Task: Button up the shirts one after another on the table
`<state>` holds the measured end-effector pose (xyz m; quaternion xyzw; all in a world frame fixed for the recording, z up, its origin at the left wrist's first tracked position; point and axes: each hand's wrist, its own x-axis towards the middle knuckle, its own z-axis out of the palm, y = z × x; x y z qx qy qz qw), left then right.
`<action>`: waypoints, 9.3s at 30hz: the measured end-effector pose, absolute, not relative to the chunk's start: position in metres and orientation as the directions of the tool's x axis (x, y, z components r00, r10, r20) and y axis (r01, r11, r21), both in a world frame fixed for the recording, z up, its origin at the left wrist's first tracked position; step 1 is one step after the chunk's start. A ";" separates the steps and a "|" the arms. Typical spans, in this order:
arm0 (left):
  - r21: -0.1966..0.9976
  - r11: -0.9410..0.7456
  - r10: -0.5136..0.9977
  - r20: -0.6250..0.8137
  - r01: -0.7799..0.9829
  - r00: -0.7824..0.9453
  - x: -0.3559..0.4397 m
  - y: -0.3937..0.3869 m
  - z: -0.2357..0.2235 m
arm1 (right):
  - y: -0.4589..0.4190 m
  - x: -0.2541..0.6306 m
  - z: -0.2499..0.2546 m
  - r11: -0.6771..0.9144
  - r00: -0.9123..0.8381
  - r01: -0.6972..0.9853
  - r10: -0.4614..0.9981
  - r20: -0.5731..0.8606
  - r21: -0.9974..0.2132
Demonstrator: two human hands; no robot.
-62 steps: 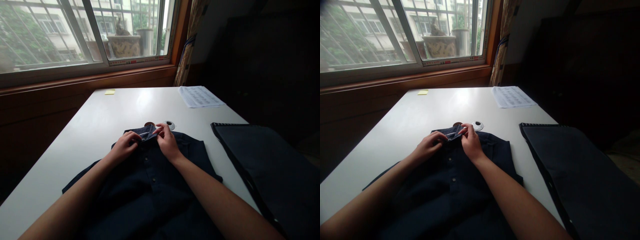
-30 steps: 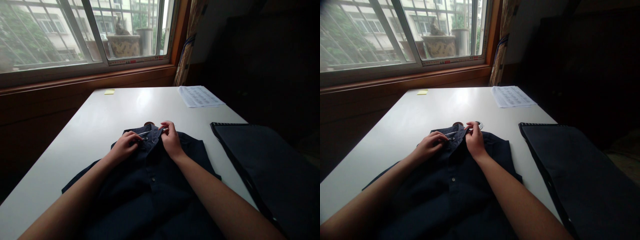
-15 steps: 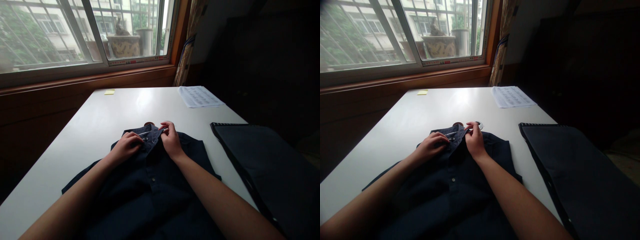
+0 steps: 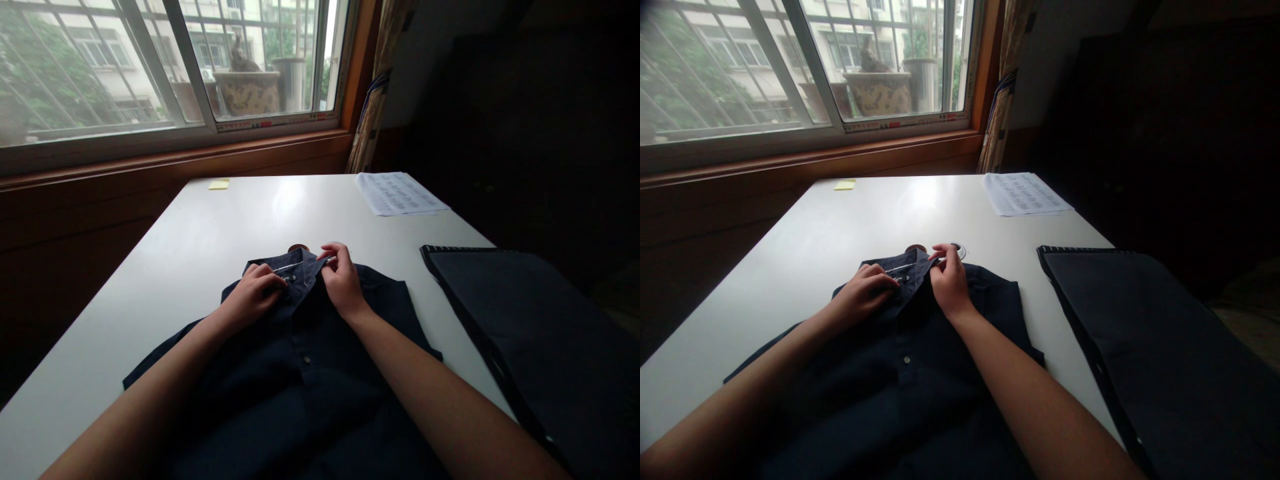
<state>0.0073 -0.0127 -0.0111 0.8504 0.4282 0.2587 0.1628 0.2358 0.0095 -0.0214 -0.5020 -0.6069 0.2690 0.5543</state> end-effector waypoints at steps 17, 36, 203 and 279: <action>0.562 -0.563 0.817 0.266 0.606 0.512 0.007 -0.011 -0.009 | 0.009 0.236 -0.021 0.350 0.119 0.315 0.908 0.403 -0.882; 0.569 -0.548 0.830 0.277 0.613 0.485 0.009 -0.015 -0.006 | 0.008 0.235 -0.021 0.354 0.117 0.312 0.907 0.405 -0.882; 0.387 -0.670 0.741 0.402 0.633 0.537 -0.007 -0.059 -0.016 | -0.072 0.267 -0.022 0.680 -0.623 0.644 0.732 0.275 -0.351; 0.246 -0.823 0.565 0.257 0.513 0.784 -0.014 -0.083 0.006 | -0.080 0.263 0.003 0.604 -0.513 0.577 0.792 0.332 -0.550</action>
